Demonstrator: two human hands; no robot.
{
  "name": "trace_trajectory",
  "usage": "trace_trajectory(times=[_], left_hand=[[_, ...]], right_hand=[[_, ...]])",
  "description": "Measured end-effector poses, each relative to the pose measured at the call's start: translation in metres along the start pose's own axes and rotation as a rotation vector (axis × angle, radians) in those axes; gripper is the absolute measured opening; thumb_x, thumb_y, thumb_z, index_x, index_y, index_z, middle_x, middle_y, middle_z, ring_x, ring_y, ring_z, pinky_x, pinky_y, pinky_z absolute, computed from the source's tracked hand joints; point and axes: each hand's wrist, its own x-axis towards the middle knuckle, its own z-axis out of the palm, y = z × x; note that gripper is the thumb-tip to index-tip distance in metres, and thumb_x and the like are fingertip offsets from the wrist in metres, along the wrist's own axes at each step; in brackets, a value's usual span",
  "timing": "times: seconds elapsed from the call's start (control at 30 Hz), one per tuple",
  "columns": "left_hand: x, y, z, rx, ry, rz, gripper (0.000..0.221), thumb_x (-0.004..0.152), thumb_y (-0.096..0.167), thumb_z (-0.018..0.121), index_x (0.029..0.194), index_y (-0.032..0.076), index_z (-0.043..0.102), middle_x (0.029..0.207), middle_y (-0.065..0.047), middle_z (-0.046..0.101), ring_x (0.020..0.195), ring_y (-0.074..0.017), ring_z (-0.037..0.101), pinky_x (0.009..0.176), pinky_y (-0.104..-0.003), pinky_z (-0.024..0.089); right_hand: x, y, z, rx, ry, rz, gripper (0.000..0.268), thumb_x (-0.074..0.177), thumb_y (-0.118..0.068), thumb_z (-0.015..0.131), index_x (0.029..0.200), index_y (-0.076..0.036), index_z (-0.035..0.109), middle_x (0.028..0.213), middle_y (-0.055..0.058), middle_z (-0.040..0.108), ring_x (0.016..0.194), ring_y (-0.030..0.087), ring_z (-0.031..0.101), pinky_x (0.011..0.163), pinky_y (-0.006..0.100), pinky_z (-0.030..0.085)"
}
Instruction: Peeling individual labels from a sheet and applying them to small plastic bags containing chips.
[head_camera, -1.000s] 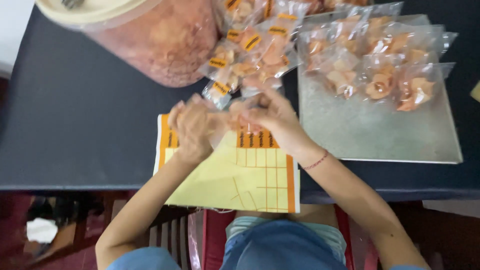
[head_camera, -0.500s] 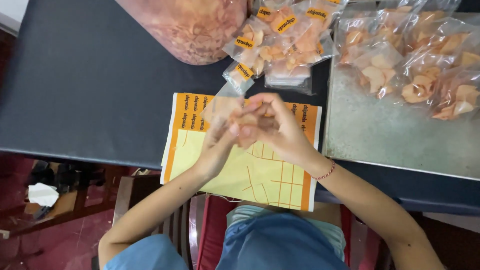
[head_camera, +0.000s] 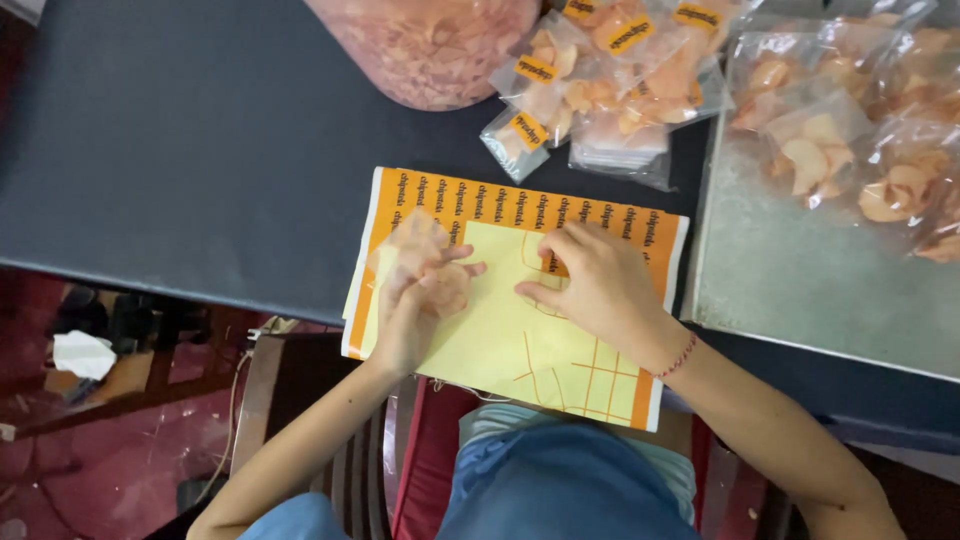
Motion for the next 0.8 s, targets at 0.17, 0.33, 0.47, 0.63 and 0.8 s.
trace_trajectory(times=[0.17,0.33,0.47,0.63,0.8], left_hand=[[-0.003,0.001,0.003,0.004,-0.013,0.058,0.031,0.099,0.02,0.051,0.124,0.001,0.053,0.129,-0.033,0.061,0.115,-0.0497,0.066,0.09,-0.055,0.058],[-0.003,0.013,0.004,-0.007,-0.018,0.186,0.028,0.095,0.018,0.052,0.115,-0.002,0.052,0.117,-0.036,0.062,0.105,-0.0533,0.068,0.087,-0.063,0.058],[0.006,0.021,-0.013,0.098,0.001,0.385,0.019,0.094,0.014,0.05,0.106,0.0,0.054,0.111,-0.035,0.061,0.101,-0.0528,0.068,0.087,-0.062,0.058],[0.014,0.021,-0.016,-0.001,0.22,0.365,0.017,0.091,0.012,0.045,0.099,-0.002,0.049,0.11,-0.022,0.048,0.108,-0.0457,0.062,0.087,-0.062,0.056],[0.014,0.018,-0.022,-0.111,0.286,0.173,0.044,0.091,0.024,0.047,0.129,0.002,0.051,0.113,-0.022,0.063,0.102,-0.0367,0.068,0.094,-0.052,0.052]], right_hand=[[-0.002,0.007,0.005,-0.057,-0.012,0.046,0.018,0.097,-0.028,0.071,0.098,-0.009,0.073,0.084,0.006,0.067,0.079,0.019,0.067,0.07,0.029,0.056],[0.001,0.004,0.0,-0.041,0.07,0.145,0.025,0.097,-0.027,0.069,0.118,-0.012,0.069,0.094,0.007,0.072,0.084,0.021,0.073,0.067,0.032,0.06],[0.01,-0.004,-0.002,-0.016,0.145,-0.157,0.056,0.085,0.005,0.065,0.139,-0.006,0.057,0.135,0.019,0.058,0.127,0.036,0.056,0.095,0.045,0.054],[0.012,-0.016,0.002,0.08,-0.045,-0.364,0.029,0.096,-0.013,0.06,0.124,-0.007,0.066,0.128,0.015,0.064,0.127,0.029,0.057,0.11,0.049,0.046],[0.021,-0.017,0.009,0.134,-0.018,-0.367,0.021,0.1,-0.012,0.058,0.116,-0.005,0.07,0.117,0.015,0.07,0.119,0.029,0.064,0.111,0.052,0.044]])
